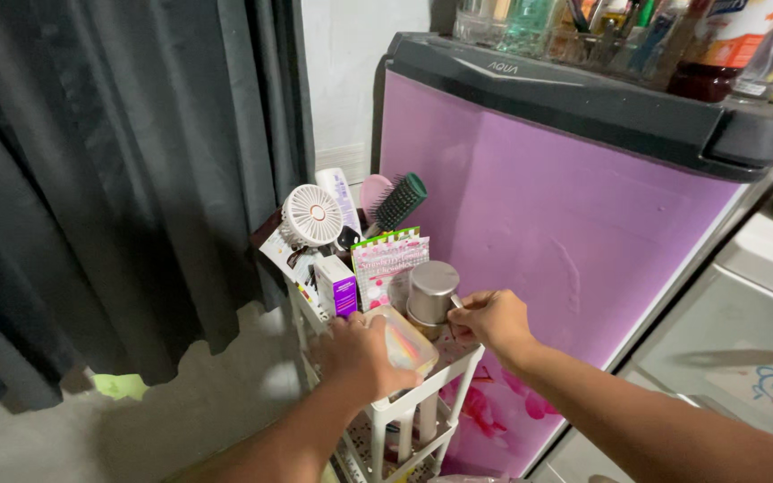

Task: The person moves various personal care and household items from a cluttered countertop onto a white three-tier rolling cart. Items handled include bottles, boxes, a hairbrush, a small fan, and a trophy, which are placed on different shelves of the cart.

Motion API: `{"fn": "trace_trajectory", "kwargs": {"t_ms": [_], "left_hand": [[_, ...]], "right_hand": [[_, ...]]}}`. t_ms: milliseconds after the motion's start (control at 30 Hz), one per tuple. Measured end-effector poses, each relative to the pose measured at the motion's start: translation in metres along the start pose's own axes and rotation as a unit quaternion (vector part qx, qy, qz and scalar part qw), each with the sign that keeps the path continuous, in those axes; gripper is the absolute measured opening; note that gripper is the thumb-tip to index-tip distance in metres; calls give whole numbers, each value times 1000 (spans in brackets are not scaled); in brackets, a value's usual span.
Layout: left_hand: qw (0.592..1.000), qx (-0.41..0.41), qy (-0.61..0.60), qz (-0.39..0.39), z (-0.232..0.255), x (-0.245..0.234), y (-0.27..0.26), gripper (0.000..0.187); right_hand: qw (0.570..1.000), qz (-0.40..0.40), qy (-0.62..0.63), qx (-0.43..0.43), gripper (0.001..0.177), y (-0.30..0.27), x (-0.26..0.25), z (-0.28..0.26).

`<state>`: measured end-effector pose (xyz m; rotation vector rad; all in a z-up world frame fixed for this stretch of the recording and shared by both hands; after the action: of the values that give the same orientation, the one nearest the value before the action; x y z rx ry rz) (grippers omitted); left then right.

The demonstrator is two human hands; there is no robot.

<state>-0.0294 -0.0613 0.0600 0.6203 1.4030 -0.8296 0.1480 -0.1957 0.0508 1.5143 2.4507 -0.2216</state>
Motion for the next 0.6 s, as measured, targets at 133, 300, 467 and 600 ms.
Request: {"fn": "trace_trajectory", "kwargs": {"t_ms": [133, 300, 467, 600], "left_hand": [[999, 24, 32, 21, 7, 0, 4, 93], [993, 46, 88, 65, 0, -2, 17, 90], [995, 31, 92, 23, -12, -2, 24, 90], [997, 32, 63, 30, -13, -2, 26, 91]], "right_hand": [[998, -6, 37, 49, 16, 11, 8, 10], [997, 6, -70, 17, 18, 21, 10, 12], [998, -19, -57, 10, 14, 27, 22, 17], [996, 1, -89, -15, 12, 32, 34, 19]]}}
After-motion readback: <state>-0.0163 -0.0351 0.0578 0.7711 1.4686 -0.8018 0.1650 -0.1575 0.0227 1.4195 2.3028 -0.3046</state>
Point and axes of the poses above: each hand's wrist, its own y-axis towards the middle knuckle, its own x-axis out of the palm, z = x × y, the point moved 2 cm from there along y, towards the middle knuckle, and after that the axes turned 14 degrees about y, right-handed, at the moved point
